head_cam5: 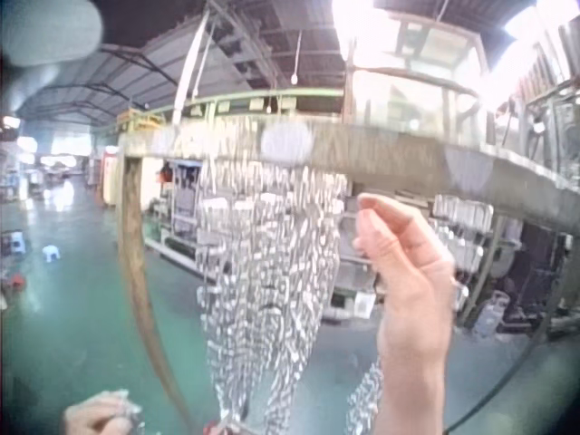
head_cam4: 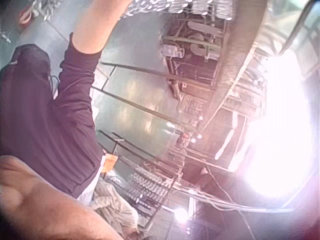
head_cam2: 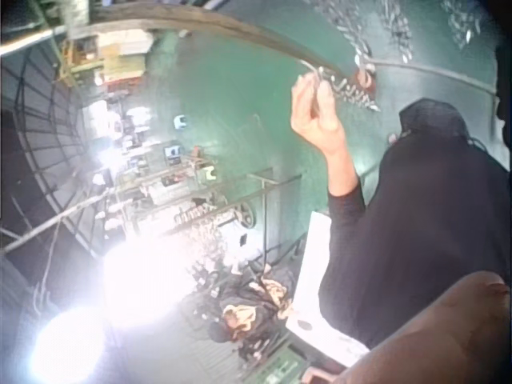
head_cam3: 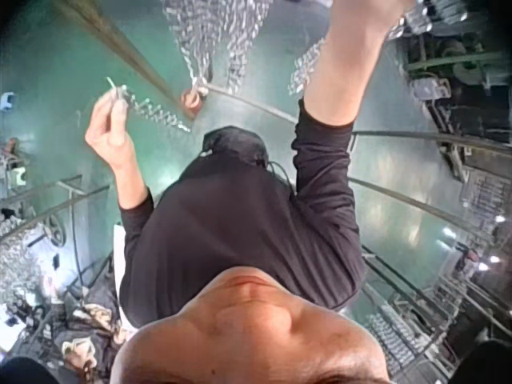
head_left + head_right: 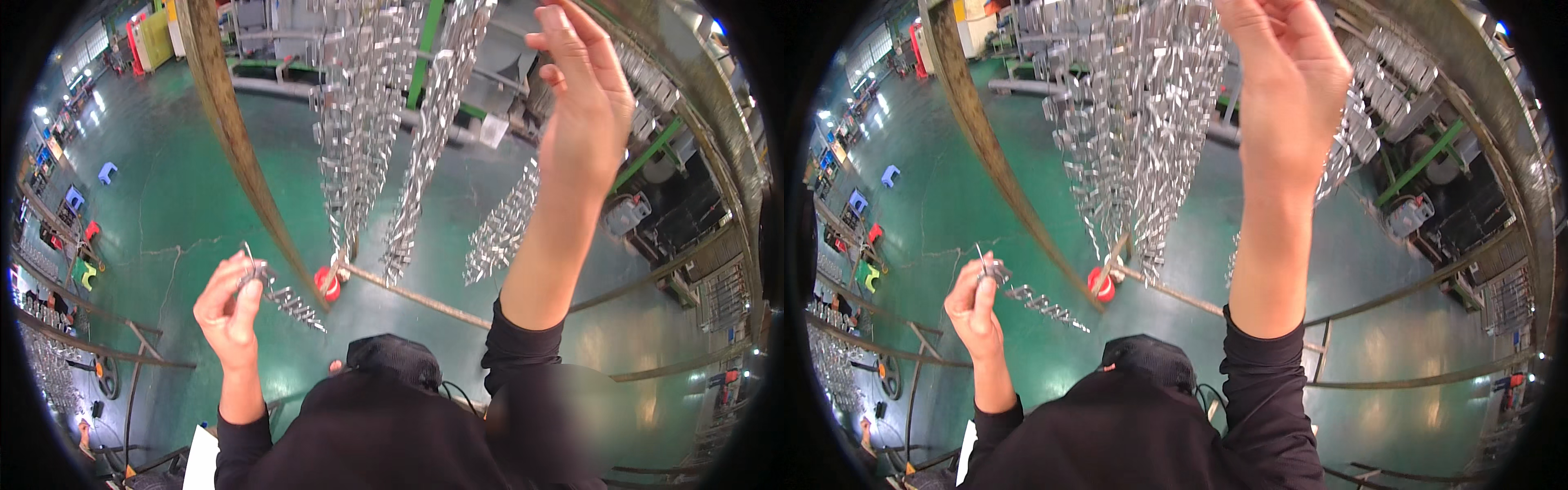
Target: The person removes metal chains of parts from a rack and then sorts small metal pieces by hand on a white table with other people.
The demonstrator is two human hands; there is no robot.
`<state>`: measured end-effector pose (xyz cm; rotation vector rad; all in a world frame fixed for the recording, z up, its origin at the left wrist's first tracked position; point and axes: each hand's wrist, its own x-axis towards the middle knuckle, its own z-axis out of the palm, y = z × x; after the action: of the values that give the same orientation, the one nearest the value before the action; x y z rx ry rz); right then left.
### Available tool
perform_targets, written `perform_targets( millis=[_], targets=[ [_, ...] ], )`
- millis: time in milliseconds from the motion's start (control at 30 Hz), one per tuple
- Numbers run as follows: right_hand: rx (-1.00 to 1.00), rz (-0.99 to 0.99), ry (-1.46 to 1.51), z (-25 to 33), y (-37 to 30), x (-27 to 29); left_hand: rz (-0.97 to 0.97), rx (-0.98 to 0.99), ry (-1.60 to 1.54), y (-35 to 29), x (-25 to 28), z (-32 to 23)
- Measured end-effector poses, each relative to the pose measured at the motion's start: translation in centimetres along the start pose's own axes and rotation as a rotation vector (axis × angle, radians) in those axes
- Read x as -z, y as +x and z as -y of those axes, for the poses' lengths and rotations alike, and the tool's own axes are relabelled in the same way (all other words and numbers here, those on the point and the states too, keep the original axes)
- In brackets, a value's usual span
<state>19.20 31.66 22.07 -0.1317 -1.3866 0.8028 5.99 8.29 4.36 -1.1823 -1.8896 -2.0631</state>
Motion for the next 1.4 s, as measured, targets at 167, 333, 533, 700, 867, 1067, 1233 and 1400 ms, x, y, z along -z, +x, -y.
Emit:
perform_targets(
  millis=[167,333,533,700,867,1067,1233,1400],
  targets=[
    [-0.007,0.263,-0.069,3.2,-5.2,3.5,0.042,-0.034,-0.124,-0.1,-1.0,0.1],
    [-0.127,0.548,0.843,7.6,-14.1,1.3,0.091,-0.021,-0.114,-0.4,-1.2,0.2],
    [-0.636,0.729,1.397,10.0,-16.1,1.1,0.117,0.021,-0.118,-2.7,-0.3,0.2],
    [-0.731,0.709,1.418,10.2,-17.0,0.6,0.130,0.042,-0.093,-3.2,0.4,-0.1],
    [-0.782,0.779,1.399,10.4,-16.5,0.3,0.161,0.024,-0.125,-3.2,1.0,0.2],
    [-0.539,0.790,1.271,10.4,-17.2,-0.5,0.193,0.024,-0.120,-2.5,1.1,0.4],
    [-0.414,0.730,0.900,8.8,-17.2,1.9,0.265,-0.014,-0.152,-2.3,-0.4,0.7],
    [-0.405,0.421,0.482,7.8,-11.7,10.4,0.239,-0.031,-0.155,-3.1,-1.9,0.1]
  ],
)
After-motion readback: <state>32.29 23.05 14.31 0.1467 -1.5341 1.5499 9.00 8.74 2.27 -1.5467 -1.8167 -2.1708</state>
